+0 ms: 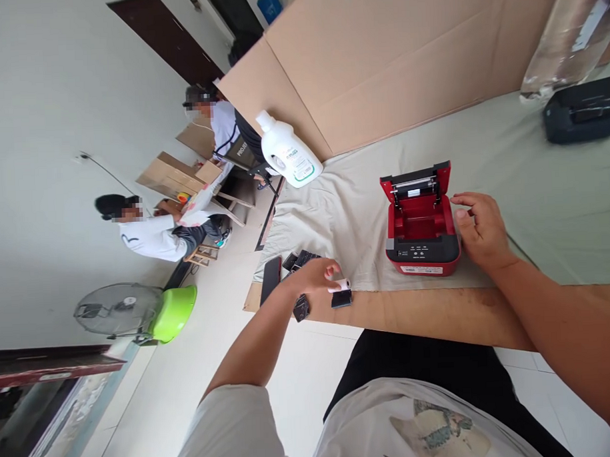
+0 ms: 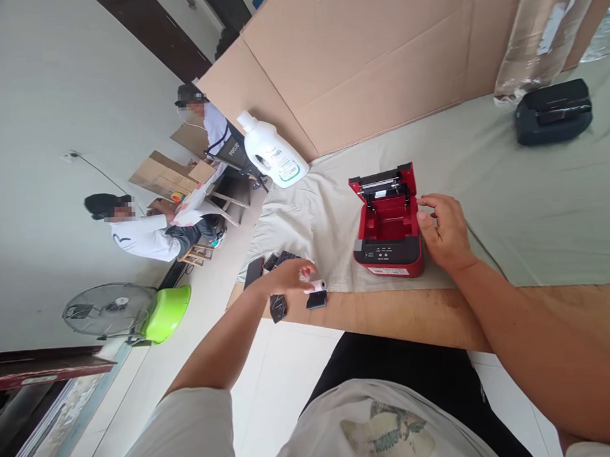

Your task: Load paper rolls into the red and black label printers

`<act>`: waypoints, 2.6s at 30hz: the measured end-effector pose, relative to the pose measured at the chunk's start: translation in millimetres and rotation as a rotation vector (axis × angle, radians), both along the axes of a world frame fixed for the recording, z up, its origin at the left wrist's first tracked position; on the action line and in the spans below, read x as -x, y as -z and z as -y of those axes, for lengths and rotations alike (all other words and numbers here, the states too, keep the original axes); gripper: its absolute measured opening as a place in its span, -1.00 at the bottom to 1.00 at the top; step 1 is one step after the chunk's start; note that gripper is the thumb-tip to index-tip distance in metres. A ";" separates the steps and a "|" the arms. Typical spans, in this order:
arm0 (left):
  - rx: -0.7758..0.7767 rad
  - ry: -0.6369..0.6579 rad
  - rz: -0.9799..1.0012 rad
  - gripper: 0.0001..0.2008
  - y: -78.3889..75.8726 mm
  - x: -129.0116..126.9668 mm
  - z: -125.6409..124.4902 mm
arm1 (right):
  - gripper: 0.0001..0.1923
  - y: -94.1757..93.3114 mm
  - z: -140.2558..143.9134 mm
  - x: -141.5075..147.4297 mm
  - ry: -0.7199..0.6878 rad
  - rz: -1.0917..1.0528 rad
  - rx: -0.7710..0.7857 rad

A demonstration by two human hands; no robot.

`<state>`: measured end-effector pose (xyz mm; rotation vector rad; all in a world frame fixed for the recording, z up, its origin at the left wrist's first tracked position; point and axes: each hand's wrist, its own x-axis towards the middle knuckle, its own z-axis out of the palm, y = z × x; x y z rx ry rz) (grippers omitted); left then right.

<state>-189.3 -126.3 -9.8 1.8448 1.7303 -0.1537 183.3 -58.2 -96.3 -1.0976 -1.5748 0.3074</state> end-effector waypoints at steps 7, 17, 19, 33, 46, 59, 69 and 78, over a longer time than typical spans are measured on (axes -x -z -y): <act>-0.168 -0.505 -0.432 -0.62 -3.2 82.9 -25.0 | -0.60 -0.3 -0.1 2.5 0.026 -0.004 -0.045; -0.663 -0.582 -0.233 -0.57 -49.3 67.6 -33.0 | -0.62 2.6 -1.3 2.4 0.030 -0.032 -0.008; -0.552 -0.461 0.149 -0.60 -72.4 36.9 -28.0 | -0.64 0.9 -0.1 3.4 0.038 -0.042 -0.019; -0.282 0.357 -0.058 -0.65 -38.3 -187.8 -87.2 | -0.71 0.9 -0.8 0.6 0.021 -0.035 -0.023; -0.250 0.412 -0.299 -0.62 -34.4 -202.1 -84.8 | -0.65 -13.4 6.0 0.7 -0.043 0.061 -0.090; -0.443 0.309 -0.016 -0.70 -4.1 -187.8 -93.0 | -0.51 -19.2 9.7 -1.4 -0.082 0.075 -0.024; -0.998 -0.083 0.626 -0.47 6.7 -153.9 -78.7 | -0.39 -10.5 8.5 -0.4 -0.125 -0.102 -0.017; -0.958 -0.061 0.953 -0.42 50.4 -152.0 -47.5 | -0.17 -12.4 10.4 0.6 -0.285 -0.106 -0.053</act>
